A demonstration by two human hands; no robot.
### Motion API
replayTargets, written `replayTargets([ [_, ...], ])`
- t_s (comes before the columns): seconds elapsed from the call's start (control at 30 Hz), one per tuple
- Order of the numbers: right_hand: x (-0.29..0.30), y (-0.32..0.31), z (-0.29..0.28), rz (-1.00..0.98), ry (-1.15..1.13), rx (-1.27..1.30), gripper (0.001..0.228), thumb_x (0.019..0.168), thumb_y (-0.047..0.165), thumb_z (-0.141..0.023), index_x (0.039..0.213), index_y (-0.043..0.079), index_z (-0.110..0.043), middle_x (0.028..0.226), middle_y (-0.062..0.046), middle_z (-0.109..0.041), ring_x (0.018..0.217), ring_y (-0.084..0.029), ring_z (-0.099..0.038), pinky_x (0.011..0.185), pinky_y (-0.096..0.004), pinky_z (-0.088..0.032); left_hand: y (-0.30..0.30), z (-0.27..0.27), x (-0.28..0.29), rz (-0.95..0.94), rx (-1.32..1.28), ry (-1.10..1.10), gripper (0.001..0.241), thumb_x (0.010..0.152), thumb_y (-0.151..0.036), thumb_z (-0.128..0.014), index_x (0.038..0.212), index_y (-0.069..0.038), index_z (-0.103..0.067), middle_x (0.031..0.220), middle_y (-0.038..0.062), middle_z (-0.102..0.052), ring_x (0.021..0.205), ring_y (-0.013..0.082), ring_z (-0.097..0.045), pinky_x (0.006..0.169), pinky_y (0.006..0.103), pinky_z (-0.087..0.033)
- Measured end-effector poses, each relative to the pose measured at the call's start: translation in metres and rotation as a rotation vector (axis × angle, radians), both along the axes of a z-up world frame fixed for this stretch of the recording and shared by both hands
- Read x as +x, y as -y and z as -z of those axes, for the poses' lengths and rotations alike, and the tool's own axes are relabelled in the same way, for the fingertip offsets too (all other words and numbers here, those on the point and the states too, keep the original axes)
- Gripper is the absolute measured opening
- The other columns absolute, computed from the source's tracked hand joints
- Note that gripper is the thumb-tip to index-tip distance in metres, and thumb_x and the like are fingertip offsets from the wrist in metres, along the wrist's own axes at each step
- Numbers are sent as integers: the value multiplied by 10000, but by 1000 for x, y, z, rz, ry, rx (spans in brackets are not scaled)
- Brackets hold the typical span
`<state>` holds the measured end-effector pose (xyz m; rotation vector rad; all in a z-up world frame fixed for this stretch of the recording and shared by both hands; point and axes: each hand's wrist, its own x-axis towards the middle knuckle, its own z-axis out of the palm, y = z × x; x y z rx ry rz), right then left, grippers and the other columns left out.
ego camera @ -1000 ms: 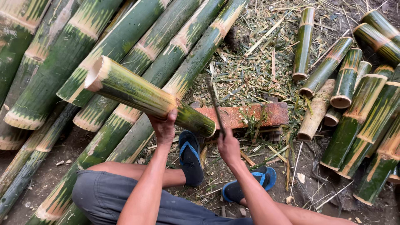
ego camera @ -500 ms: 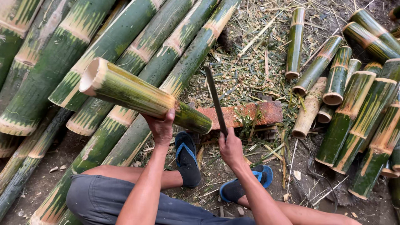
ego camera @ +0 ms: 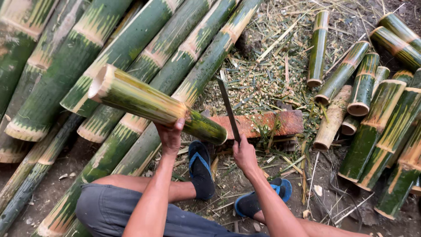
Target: The person uses a machete to cut and split bamboo poles into smaller sections. They repeatedly position the bamboo on a brick, strike it with the machete, and stack the cut pieces. Another person is visible in the background also working with bamboo.
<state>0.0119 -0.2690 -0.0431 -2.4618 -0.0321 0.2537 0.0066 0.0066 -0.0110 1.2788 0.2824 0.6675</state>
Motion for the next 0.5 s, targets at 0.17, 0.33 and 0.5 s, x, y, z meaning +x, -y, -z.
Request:
replayTargets([
  [0.17,-11,-9,-34,0,274,285,222,1017,261,-526,1079,58,-463,735,-247,-681,642,-452,-713,539,-554,-511,-8,-1,-2,19,-22,-2,932,778,-307,-833,1502,-40,-310,1353,102,-487,1219,223,-501,1106,380,-408],
  [0.33,-7,-3,26,-22,-60,-37,219,1006,247,-538,1117,63,-492,806,-313,-697,752,-524,-656,683,-607,-492,-3,-6,-11,57,30,-4,860,802,-315,-817,1473,-39,-356,1331,95,-516,1199,224,-515,1100,380,-419],
  [0.5,-11,9,55,-72,-130,-30,226,964,221,-566,1101,53,-506,818,-332,-667,845,-559,-626,737,-631,-481,-11,-14,-15,40,13,50,955,822,-306,-810,1555,-100,-233,1455,61,-432,1343,193,-445,1172,353,-336],
])
